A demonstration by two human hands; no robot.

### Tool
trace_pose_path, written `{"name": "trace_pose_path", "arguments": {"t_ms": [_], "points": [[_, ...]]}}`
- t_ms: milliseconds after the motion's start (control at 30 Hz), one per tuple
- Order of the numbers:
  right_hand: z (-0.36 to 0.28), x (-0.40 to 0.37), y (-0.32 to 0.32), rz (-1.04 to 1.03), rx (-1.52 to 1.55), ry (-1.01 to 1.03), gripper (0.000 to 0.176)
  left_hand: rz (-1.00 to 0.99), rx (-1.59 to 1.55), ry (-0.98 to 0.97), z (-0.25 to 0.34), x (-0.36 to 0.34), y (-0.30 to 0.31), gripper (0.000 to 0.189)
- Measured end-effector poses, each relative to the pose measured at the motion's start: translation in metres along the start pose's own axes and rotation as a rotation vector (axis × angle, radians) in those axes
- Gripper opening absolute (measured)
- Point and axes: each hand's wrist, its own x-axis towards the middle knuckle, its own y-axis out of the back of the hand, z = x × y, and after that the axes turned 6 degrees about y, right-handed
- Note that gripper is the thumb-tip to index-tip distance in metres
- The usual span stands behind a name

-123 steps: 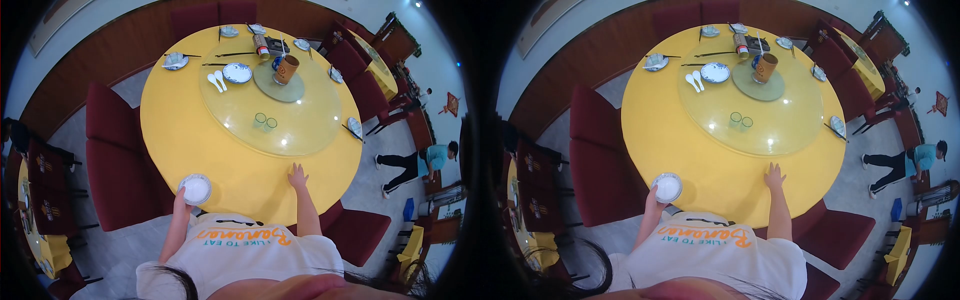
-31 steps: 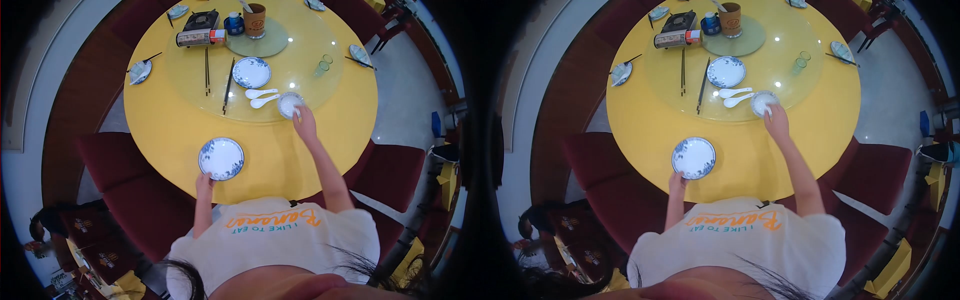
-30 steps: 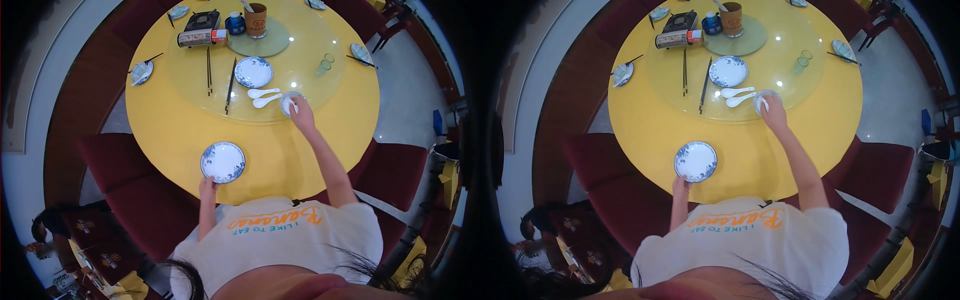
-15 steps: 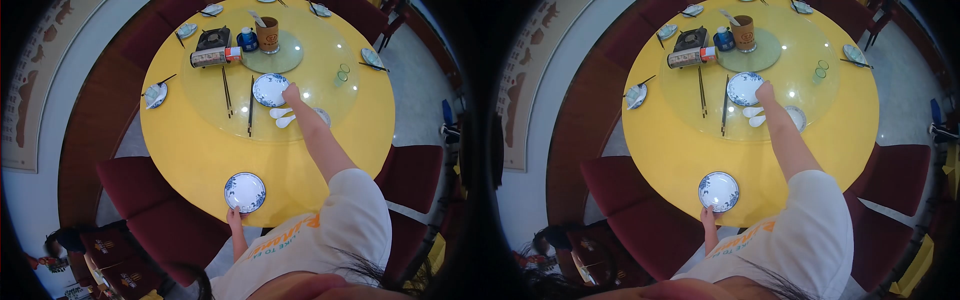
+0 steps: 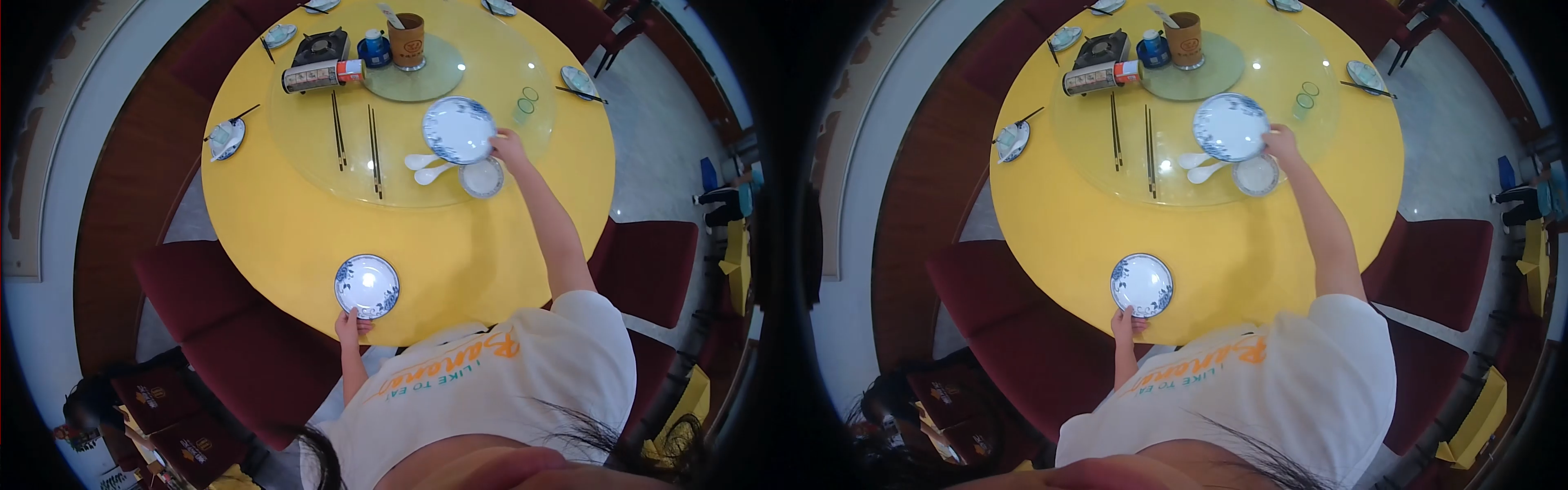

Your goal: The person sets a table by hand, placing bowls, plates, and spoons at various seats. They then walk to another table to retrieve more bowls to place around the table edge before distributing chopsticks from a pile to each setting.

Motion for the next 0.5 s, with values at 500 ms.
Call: {"name": "trace_pose_path", "arguments": {"t_ms": [500], "points": [[0.132, -0.199, 0.218, 0.404, 0.137, -0.33, 0.035, 0.017, 0.027, -0.037, -0.002, -0.003, -0.001, 0.024]]}}
